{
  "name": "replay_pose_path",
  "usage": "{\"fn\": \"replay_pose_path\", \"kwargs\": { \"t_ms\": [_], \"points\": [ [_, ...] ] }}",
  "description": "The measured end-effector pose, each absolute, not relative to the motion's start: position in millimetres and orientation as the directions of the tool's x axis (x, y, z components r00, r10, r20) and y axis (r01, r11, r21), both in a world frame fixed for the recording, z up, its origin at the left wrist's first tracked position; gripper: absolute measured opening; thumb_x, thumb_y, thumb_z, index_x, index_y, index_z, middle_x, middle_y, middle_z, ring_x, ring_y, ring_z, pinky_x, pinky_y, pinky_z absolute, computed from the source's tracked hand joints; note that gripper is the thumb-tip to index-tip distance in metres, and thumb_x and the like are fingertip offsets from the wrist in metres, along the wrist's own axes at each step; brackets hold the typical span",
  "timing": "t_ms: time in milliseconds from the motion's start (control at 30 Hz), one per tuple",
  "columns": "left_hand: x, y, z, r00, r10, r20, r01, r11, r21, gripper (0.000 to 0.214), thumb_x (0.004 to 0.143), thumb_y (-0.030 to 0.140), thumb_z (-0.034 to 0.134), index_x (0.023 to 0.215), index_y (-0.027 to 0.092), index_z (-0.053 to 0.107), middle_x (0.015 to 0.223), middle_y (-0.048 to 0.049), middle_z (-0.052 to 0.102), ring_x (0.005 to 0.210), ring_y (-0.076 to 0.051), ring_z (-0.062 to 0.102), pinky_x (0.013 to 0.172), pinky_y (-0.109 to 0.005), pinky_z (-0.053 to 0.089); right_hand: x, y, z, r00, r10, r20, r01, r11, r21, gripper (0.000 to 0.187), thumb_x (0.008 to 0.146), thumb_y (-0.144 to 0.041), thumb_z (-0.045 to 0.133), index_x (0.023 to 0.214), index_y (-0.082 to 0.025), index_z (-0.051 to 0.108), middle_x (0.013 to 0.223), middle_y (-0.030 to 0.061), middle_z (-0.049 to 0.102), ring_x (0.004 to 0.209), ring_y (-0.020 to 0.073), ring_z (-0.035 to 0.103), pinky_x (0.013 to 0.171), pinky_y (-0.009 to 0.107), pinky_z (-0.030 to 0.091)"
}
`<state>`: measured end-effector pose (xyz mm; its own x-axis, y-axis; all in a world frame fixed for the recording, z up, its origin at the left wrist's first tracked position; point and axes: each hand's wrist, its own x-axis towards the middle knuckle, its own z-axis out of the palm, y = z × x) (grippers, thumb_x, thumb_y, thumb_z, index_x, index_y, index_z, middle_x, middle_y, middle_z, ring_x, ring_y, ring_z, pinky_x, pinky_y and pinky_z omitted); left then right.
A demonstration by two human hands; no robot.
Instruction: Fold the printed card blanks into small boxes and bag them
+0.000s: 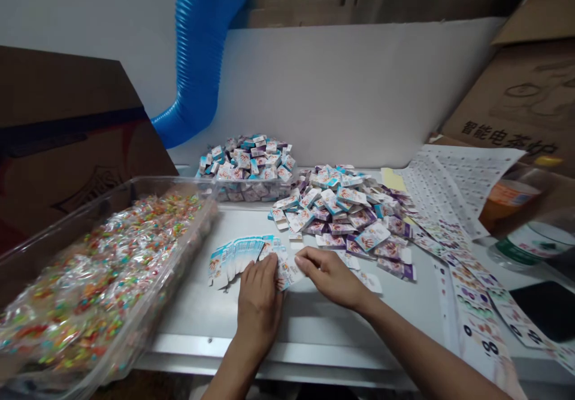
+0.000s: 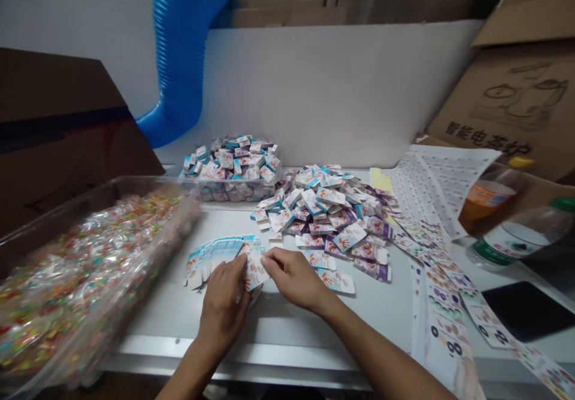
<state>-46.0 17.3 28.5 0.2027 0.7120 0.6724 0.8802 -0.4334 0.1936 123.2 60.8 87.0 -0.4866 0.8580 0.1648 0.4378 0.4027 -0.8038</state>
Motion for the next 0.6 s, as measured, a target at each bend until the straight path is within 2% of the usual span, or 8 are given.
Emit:
{"fn": "replay_pose_path", "kwargs": {
  "t_ms": [100,167,233,300,367,433,500,600],
  "points": [
    [-39.0,15.8,24.9,0.178,0.725,0.665,0.868,-0.434,0.241,0.054,0.076,0.01,0.047,0.129,0.01,0.034,0.116,-0.0155,0.053,0.107,-0.027,0.049,0.092,-0.047,0.041,128.4,59.1,79.4,-0.508,0.861,0.028,0.366,0.245,-0.898,0.021,0.087,-0.031,0.046,0.094,-0.017,0.06,0.074,-0.0002,0.061,0.065,0.0118,0.056,0.058,0.022,0.043],
    [-35.2,13.0,23.8,0.188,0.76,0.622,0.86,-0.433,0.269,0.056,0.075,0.009,0.047,0.129,0.01,0.035,0.117,-0.0161,0.053,0.108,-0.028,0.049,0.092,-0.047,0.041,130.5,57.9,76.0,-0.488,0.873,-0.004,0.389,0.213,-0.896,0.024,0.086,-0.033,0.045,0.092,-0.016,0.062,0.072,0.0009,0.062,0.064,0.0126,0.058,0.058,0.024,0.044],
    [-33.7,10.5,26.7,0.223,0.792,0.568,0.831,-0.459,0.315,0.054,0.073,0.006,0.043,0.127,0.011,0.038,0.116,-0.0152,0.055,0.106,-0.027,0.051,0.093,-0.048,0.04,133.6,56.7,77.5,-0.468,0.884,0.002,0.427,0.228,-0.875,0.029,0.087,-0.038,0.045,0.09,-0.016,0.064,0.072,0.0018,0.063,0.063,0.0135,0.058,0.059,0.025,0.044],
    [-34.6,8.5,33.6,0.257,0.835,0.487,0.775,-0.479,0.413,0.045,0.076,0.005,0.038,0.119,0.015,0.046,0.109,-0.0109,0.06,0.1,-0.024,0.055,0.091,-0.044,0.042,138.1,56.1,83.3,-0.456,0.888,0.057,0.447,0.285,-0.848,0.032,0.083,-0.042,0.051,0.1,-0.018,0.062,0.087,0.0043,0.066,0.074,0.0157,0.059,0.065,0.026,0.045],
    [-36.1,7.1,42.1,0.285,0.896,0.339,0.705,-0.436,0.559,0.03,0.084,0.011,0.034,0.104,0.019,0.054,0.09,-0.0046,0.065,0.084,-0.019,0.06,0.079,-0.034,0.047,142.5,56.1,89.8,-0.504,0.857,0.106,0.422,0.352,-0.836,0.038,0.079,-0.042,0.058,0.11,-0.021,0.059,0.104,0.0053,0.063,0.085,0.0171,0.058,0.071,0.026,0.045],
    [-36.1,6.2,48.1,0.275,0.935,0.222,0.68,-0.353,0.642,0.02,0.089,0.021,0.036,0.094,0.021,0.055,0.076,-0.0009,0.064,0.07,-0.016,0.06,0.064,-0.027,0.048,144.4,56.1,93.4,-0.575,0.811,0.108,0.391,0.388,-0.835,0.029,0.081,-0.039,0.056,0.103,-0.02,0.063,0.097,0.0034,0.065,0.082,0.0155,0.058,0.07,0.025,0.043],
    [-34.2,6.1,48.6,0.214,0.939,0.269,0.736,-0.336,0.587,0.019,0.084,0.031,0.048,0.099,0.019,0.052,0.079,-0.0026,0.064,0.073,-0.019,0.06,0.063,-0.03,0.048,143.1,55.9,92.5,-0.569,0.817,0.092,0.43,0.391,-0.814,0.025,0.085,-0.035,0.049,0.082,-0.017,0.066,0.073,0.0004,0.064,0.067,0.0126,0.055,0.062,0.022,0.04],
    [-30.5,6.5,40.7,0.189,0.866,0.463,0.849,-0.381,0.366,0.047,0.073,0.031,0.063,0.114,0.016,0.045,0.101,-0.01,0.062,0.093,-0.027,0.057,0.081,-0.043,0.046,139.4,56.2,85.2,-0.485,0.872,0.059,0.49,0.327,-0.808,0.03,0.085,-0.031,0.047,0.064,-0.014,0.06,0.056,-0.0025,0.053,0.054,0.0097,0.046,0.052,0.021,0.033]
  ]
}}
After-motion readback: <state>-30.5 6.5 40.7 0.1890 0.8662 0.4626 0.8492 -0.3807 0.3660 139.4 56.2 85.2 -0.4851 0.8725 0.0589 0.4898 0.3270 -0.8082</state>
